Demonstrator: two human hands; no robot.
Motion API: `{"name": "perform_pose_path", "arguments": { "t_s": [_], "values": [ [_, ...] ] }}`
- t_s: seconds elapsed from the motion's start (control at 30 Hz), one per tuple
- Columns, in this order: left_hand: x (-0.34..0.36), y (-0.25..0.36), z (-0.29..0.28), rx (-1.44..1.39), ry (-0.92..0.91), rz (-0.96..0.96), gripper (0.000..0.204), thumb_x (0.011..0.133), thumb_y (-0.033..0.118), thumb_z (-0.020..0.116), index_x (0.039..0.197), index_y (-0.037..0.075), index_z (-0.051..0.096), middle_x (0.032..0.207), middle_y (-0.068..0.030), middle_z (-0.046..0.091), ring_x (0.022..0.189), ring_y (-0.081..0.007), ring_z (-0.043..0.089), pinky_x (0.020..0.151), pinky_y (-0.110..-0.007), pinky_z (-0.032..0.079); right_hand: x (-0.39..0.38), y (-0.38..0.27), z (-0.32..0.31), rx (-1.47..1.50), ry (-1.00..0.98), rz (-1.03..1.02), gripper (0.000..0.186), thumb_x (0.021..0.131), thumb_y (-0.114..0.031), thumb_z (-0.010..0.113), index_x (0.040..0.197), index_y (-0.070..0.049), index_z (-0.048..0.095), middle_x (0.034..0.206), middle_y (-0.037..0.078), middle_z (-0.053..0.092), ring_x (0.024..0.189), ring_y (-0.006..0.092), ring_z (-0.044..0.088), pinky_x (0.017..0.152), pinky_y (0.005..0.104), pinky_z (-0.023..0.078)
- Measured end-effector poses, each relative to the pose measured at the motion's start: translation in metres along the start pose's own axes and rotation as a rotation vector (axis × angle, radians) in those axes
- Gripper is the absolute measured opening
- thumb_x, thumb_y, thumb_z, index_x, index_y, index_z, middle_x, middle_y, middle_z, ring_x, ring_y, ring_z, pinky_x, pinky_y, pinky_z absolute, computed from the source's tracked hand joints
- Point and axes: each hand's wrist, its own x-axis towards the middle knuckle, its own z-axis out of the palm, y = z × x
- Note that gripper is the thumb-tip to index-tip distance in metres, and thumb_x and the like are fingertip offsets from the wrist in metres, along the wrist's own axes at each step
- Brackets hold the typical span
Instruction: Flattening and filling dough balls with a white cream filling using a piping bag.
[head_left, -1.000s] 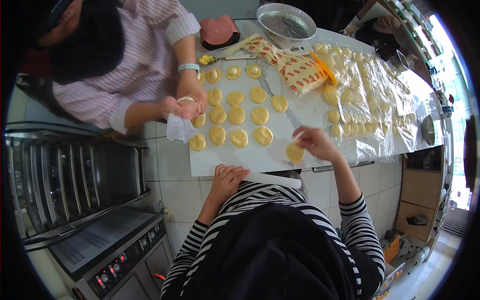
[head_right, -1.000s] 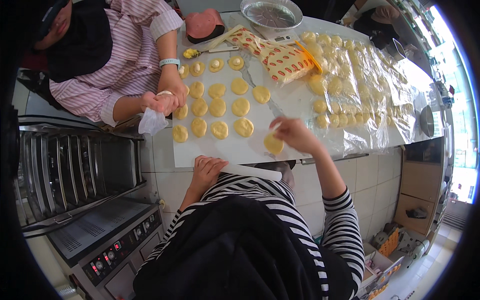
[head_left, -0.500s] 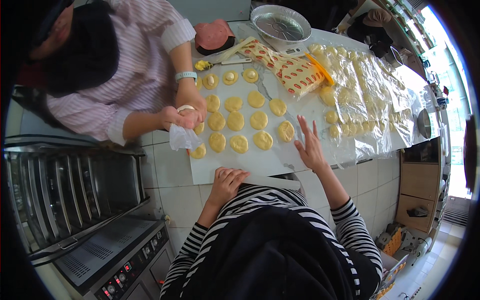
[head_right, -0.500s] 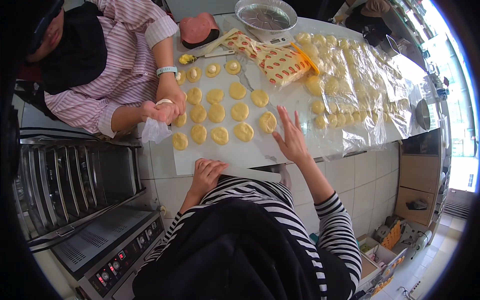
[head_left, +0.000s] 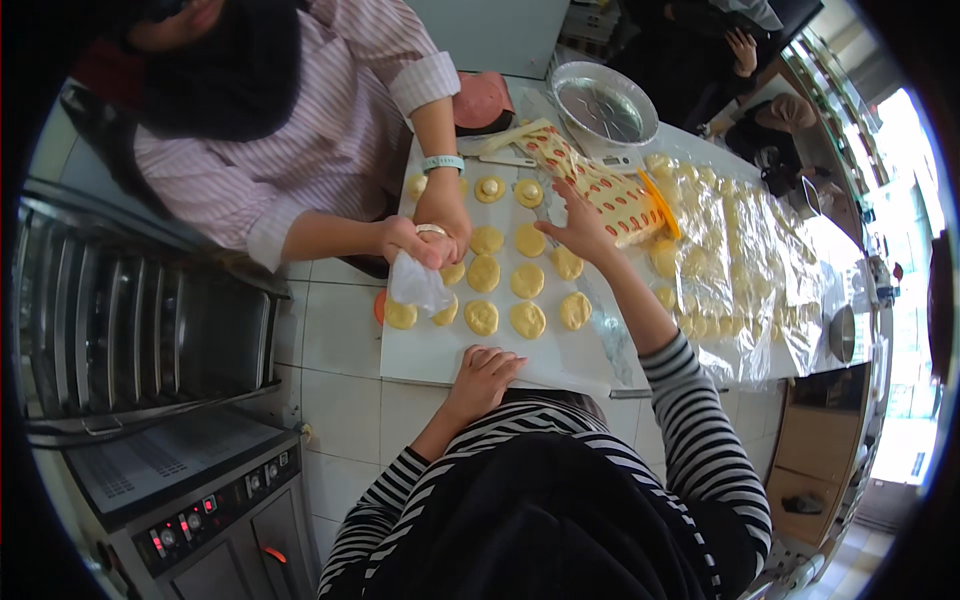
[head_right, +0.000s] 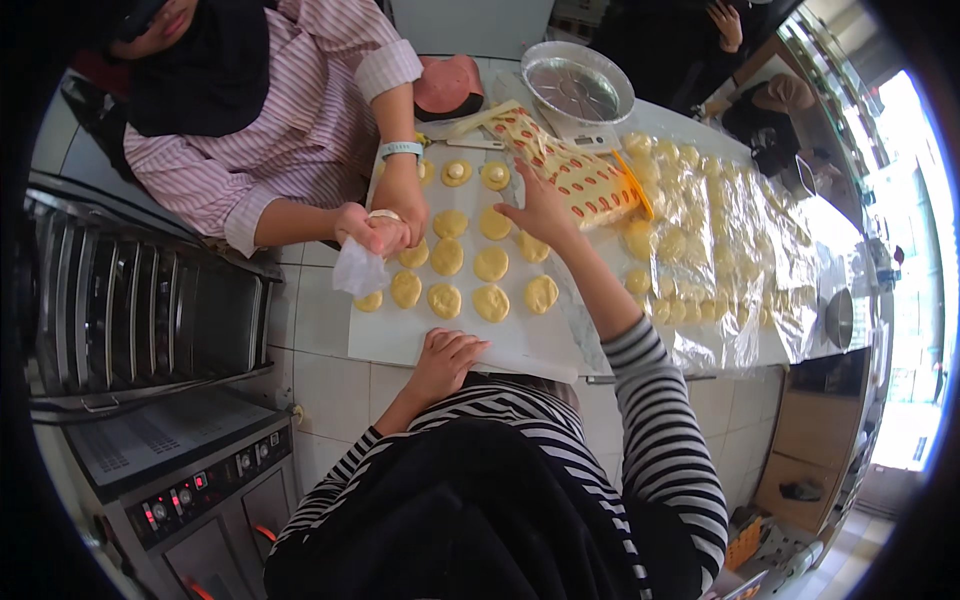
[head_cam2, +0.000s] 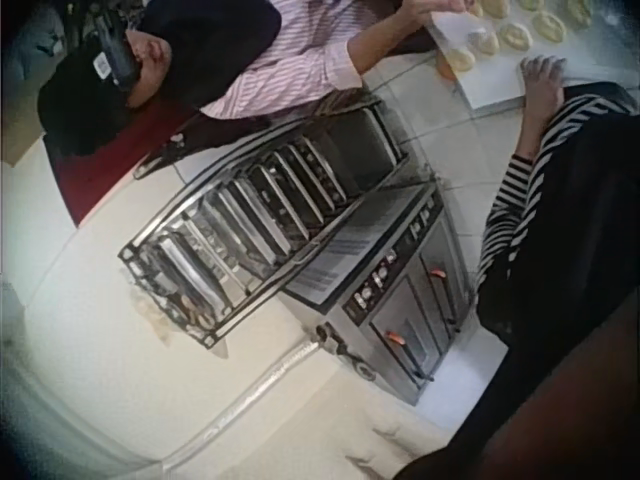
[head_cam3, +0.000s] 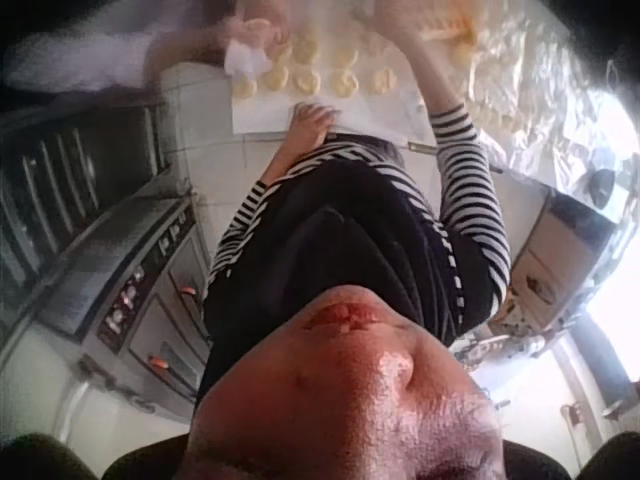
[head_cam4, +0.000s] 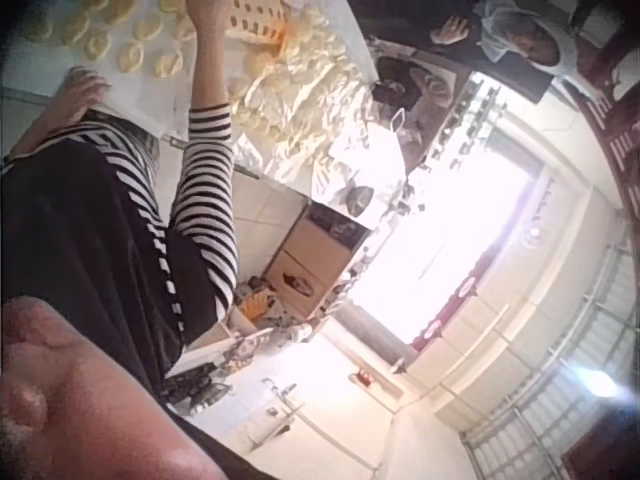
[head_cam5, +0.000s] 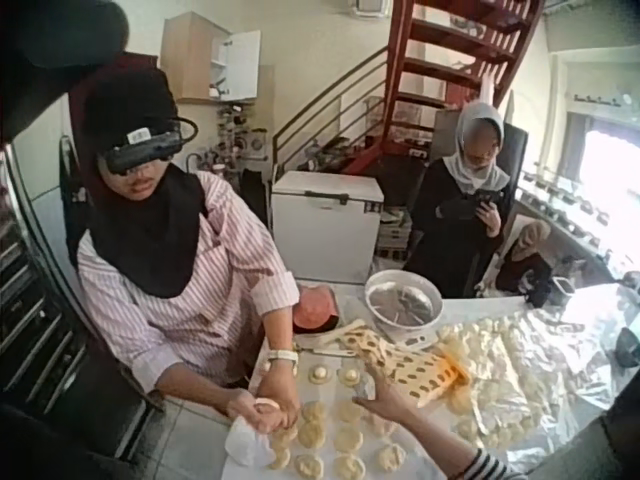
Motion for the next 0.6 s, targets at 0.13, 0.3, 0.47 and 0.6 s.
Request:
{"name": "perform_pose_path", "arguments": {
  "t_s": [0.13,0.3,0.47,0.6],
  "values": [
    [0.004,0.013,-0.004,0.001,0.051,-0.107,0.041,0.07,0.017,0.061,0.11,0.016,0.054,0.115,-0.0023,0.048,0.111,-0.0188,0.041,0.099,-0.046,0.018,0.05,0.027,0.032,-0.098,-0.122,0.063,0.084,0.058,-0.026,0.074,0.125,0.0,0.031,0.115,0.021,0.048,0.114,0.0329,0.041,0.093,0.0382,0.036],
    [0.002,0.022,-0.006,-0.032,0.204,-0.241,0.035,0.071,0.013,0.059,0.106,0.014,0.056,0.113,-0.0053,0.048,0.109,-0.0239,0.043,0.097,-0.046,0.023,0.073,0.02,0.029,-0.024,-0.278,0.11,0.081,0.053,-0.017,0.072,0.122,0.0,0.034,0.105,0.019,0.054,0.097,0.0324,0.053,0.086,0.0387,0.042],
    [0.01,0.029,-0.008,0.021,0.396,-0.317,0.031,0.07,0.005,0.057,0.101,0.011,0.058,0.108,-0.0062,0.05,0.104,-0.0239,0.045,0.09,-0.041,0.031,0.064,0.029,0.035,-0.074,0.097,-0.188,0.07,0.053,-0.012,0.068,0.114,0.0,0.036,0.086,0.019,0.057,0.084,0.0321,0.055,0.075,0.0374,0.045],
    [0.021,0.036,-0.01,0.014,0.427,-0.363,0.031,0.069,0.001,0.056,0.099,0.011,0.059,0.105,-0.0065,0.051,0.102,-0.025,0.045,0.089,-0.038,0.033,0.063,0.031,0.038,0.001,-0.096,-0.046,0.068,0.054,-0.012,0.068,0.114,-0.002,0.037,0.09,0.017,0.055,0.081,0.0309,0.055,0.073,0.0384,0.045]
  ]
}}
